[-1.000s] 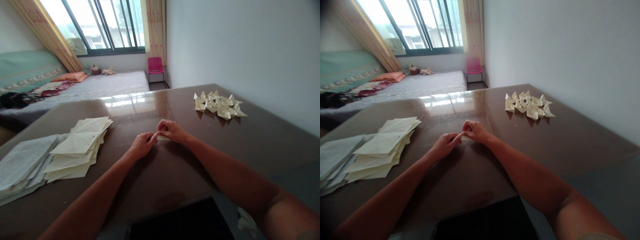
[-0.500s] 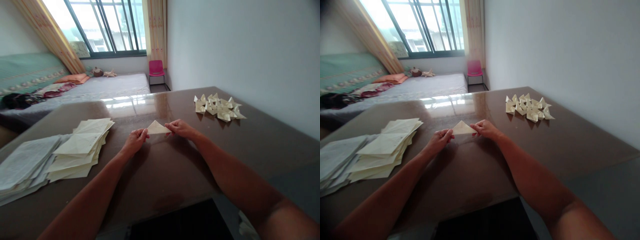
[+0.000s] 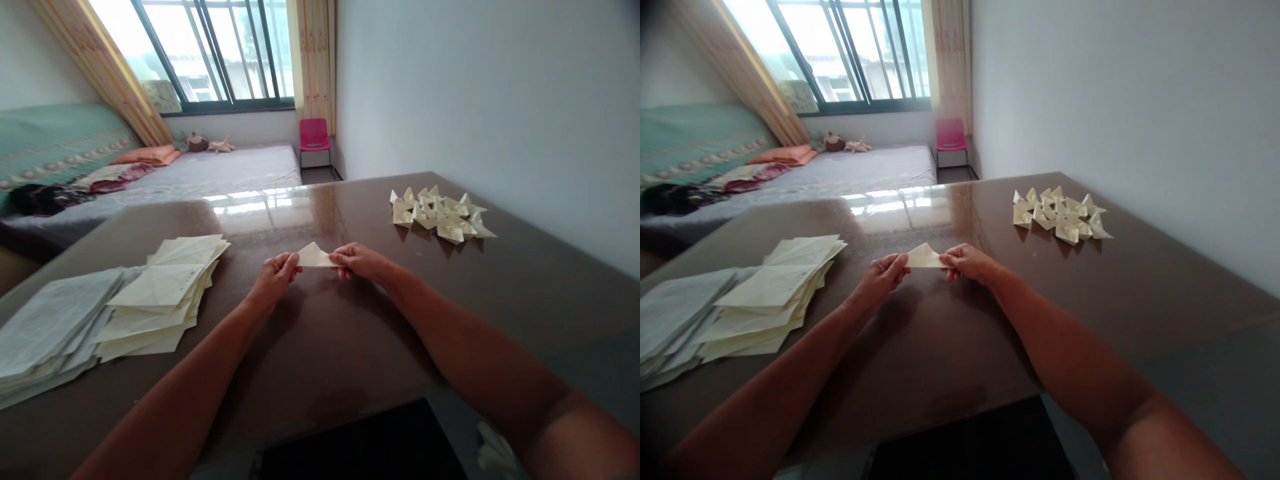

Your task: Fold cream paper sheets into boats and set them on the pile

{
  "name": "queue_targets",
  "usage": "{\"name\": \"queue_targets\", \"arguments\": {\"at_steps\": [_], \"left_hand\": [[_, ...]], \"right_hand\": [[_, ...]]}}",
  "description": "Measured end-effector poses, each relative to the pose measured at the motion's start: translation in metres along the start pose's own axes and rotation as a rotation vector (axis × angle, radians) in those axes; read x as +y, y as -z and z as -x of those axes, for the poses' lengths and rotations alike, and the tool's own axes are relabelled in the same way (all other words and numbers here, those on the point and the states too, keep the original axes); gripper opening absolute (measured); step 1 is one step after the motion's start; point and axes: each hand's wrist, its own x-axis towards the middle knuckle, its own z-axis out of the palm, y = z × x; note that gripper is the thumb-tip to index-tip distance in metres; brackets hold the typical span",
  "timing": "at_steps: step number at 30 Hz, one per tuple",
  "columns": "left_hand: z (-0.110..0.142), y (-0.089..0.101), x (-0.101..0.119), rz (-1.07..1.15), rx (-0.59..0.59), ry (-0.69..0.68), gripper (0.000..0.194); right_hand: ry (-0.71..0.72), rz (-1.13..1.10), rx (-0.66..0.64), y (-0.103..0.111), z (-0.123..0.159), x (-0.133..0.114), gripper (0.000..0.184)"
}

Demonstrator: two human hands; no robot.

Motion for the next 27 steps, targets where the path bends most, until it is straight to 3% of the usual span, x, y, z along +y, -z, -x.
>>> {"name": "queue_targets", "arguments": {"at_steps": [4,7,9,11,13,18,22,27], "left_hand": [[0.000,0.003,0.001,-0.045,0.010,0.013,0.041],[0.000,0.007,0.001,-0.127,-0.058,0.010,0.041],[0.002,0.008,0.004,-0.169,-0.117,0.004,0.042],[0.004,0.008,0.008,-0.200,-0.160,-0.013,0.043],[0.008,0.007,0.012,-0.219,-0.191,-0.032,0.044],[0.009,0.005,0.012,-0.163,-0.236,-0.081,0.046],[0.005,0.003,0.002,-0.109,-0.309,-0.133,0.037],[0.002,0.002,-0.005,-0.041,-0.363,-0.064,0.039]], "right_hand": [[0.024,0.229,0.004,0.004,0.002,-0.002,0.040],[0.132,0.519,0.226,0.009,0.005,-0.006,0.036],[0.242,0.553,0.272,0.008,0.007,-0.008,0.049],[0.327,0.510,0.139,0.003,0.009,-0.009,0.073],[0.357,0.498,0.013,-0.003,0.011,-0.011,0.080],[0.321,0.481,-0.019,-0.009,0.011,-0.012,0.063],[0.293,0.429,-0.053,-0.008,0.010,-0.011,0.064],[0.304,0.390,-0.077,-0.009,0.011,-0.013,0.056]]}}
